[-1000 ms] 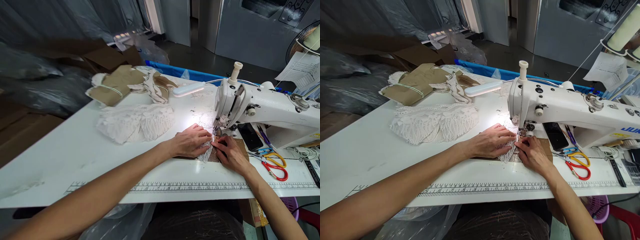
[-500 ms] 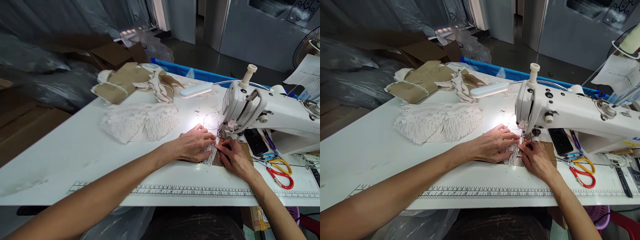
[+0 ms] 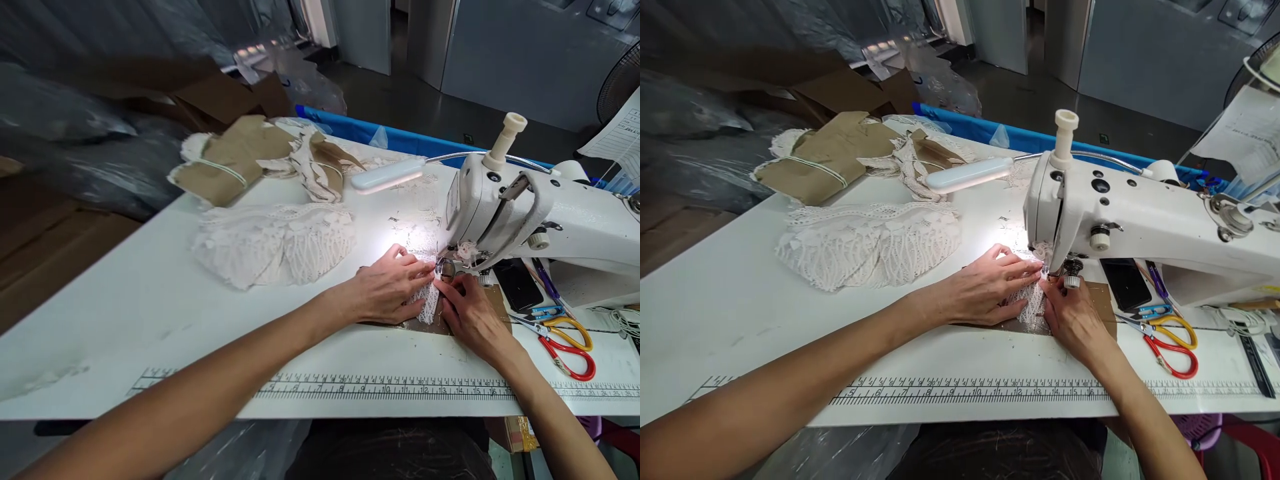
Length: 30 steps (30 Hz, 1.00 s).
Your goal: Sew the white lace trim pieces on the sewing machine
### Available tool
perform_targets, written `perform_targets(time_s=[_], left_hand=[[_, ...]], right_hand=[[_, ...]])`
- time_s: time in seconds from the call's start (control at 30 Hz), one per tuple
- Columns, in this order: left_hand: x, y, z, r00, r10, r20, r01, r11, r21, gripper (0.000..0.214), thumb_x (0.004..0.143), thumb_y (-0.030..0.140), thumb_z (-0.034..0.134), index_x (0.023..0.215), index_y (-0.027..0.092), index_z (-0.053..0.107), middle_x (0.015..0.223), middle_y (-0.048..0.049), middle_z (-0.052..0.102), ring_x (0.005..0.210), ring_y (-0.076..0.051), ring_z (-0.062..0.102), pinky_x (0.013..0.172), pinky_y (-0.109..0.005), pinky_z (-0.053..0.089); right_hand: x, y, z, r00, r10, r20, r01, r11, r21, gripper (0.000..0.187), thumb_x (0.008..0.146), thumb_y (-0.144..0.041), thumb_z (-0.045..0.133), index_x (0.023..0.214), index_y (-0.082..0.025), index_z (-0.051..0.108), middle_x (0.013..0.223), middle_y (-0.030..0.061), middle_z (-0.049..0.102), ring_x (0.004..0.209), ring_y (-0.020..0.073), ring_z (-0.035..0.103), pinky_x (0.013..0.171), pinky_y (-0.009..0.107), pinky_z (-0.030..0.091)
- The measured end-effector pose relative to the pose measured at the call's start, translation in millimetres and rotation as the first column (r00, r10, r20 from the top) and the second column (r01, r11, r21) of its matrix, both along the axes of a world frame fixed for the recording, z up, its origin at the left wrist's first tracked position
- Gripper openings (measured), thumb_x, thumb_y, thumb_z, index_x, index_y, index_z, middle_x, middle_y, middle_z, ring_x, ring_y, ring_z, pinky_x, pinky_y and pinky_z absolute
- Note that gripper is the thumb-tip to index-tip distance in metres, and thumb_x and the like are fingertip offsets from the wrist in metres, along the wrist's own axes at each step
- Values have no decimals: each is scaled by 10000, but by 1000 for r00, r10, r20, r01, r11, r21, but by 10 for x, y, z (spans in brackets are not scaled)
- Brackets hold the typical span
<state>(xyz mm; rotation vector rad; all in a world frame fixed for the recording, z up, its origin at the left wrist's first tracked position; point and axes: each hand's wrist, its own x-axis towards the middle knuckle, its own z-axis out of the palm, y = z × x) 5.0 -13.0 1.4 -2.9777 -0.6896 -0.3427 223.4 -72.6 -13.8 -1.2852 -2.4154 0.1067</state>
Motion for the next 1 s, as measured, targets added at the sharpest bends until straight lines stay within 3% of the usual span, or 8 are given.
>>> perform_targets(time_s=[0.3, 0.57, 0.67, 0.83, 1.0], left_hand=[[69, -11, -9, 992, 119, -40, -117, 992, 54, 387, 938, 361, 453, 1158, 94, 626, 1242, -148, 641, 913, -268, 599, 758, -405, 416], [48, -6, -15, 990, 138, 39, -139, 990, 20, 405, 953, 358, 450, 1232, 90, 571, 1285, -191, 592, 1075, -318, 560, 837, -446, 425], [-12, 11, -7, 981, 91, 169, -81, 995, -65, 396, 965, 353, 458, 1244, 87, 545, 1269, -198, 580, 1108, -316, 542, 876, -465, 435], [-45, 45, -58, 951, -42, 305, 138, 943, -302, 223, 972, 339, 513, 943, 145, 619, 963, -82, 638, 855, -199, 571, 756, -336, 477], [-5, 52, -117, 946, -8, 323, 124, 933, -339, 245, 990, 266, 471, 824, 166, 621, 914, -60, 633, 827, -180, 573, 761, -327, 472]], right_hand=[[55, 48, -95, 997, -21, -74, 18, 999, -41, 369, 990, -259, 421, 1314, -172, 575, 1120, 158, 534, 993, 269, 568, 867, 448, 564], [250, 13, 13, 966, -117, -231, 62, 971, -231, 379, 947, -242, 470, 1300, -187, 596, 967, 95, 603, 848, 216, 625, 792, 372, 576], [239, 14, 72, 955, -117, -272, 47, 967, -250, 351, 934, -237, 470, 1245, -177, 621, 980, 97, 625, 852, 217, 625, 793, 377, 570], [246, 44, 121, 964, -103, -245, 34, 962, -269, 288, 938, -245, 466, 1128, -185, 675, 962, 102, 640, 845, 223, 622, 778, 386, 556], [261, 79, 191, 972, 9, -233, -75, 959, -275, 312, 950, -243, 472, 1206, -196, 643, 952, 89, 656, 817, 206, 622, 784, 377, 538]])
